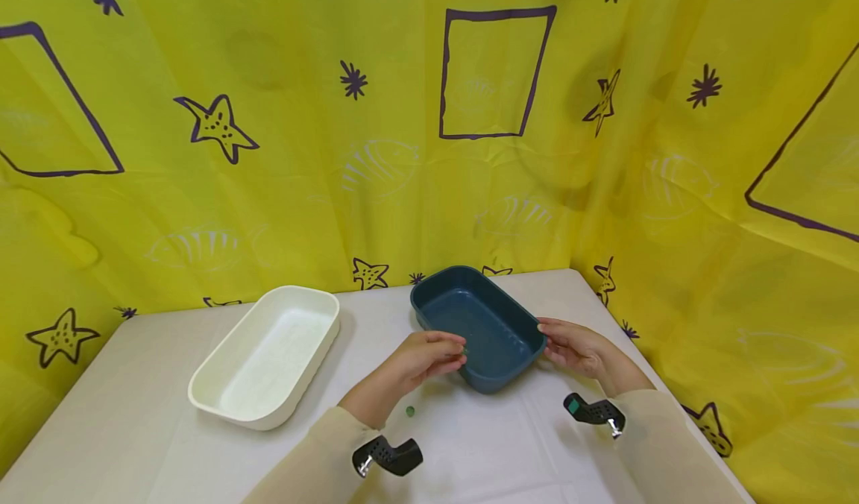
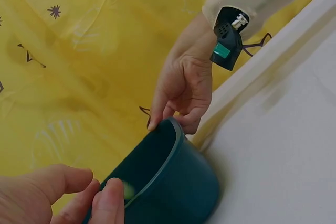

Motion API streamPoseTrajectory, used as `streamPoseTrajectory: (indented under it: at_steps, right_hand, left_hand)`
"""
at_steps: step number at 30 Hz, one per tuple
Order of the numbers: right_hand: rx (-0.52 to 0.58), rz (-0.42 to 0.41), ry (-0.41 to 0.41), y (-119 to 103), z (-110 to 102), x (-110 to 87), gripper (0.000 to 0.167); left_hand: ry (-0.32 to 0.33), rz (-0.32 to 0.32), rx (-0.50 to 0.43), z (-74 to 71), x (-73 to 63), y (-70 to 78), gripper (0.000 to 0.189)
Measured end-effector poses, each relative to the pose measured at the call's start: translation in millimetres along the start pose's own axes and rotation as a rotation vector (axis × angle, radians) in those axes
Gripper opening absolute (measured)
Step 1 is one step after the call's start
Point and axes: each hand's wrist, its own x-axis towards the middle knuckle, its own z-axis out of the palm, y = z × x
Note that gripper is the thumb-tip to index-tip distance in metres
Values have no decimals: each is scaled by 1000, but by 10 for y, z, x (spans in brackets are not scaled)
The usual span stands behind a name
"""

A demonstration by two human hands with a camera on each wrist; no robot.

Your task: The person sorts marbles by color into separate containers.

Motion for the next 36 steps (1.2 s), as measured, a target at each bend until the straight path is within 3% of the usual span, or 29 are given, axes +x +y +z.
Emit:
streamPoseTrajectory:
  at_steps: [6,11,18,26,36]
  right_hand:
    - [2,-10,7,15,-25,12,25]
    - [7,-9,1,13,-14,8,25]
    - [17,-12,-21,22,-22,10,23]
    - [15,-12,-22,17,-25,-6,21]
    - [14,-10,-20,19,-12,-13,21]
  left_hand:
    - [6,19,8,9,3,-8,24]
    - [-5,40,6,-76,-18,-36,24]
    - [8,36,72,-273,-112,-26,25]
    - [80,2,250,-493,-242,-85,24]
    - [154,48,330,-857,-436,-178,27]
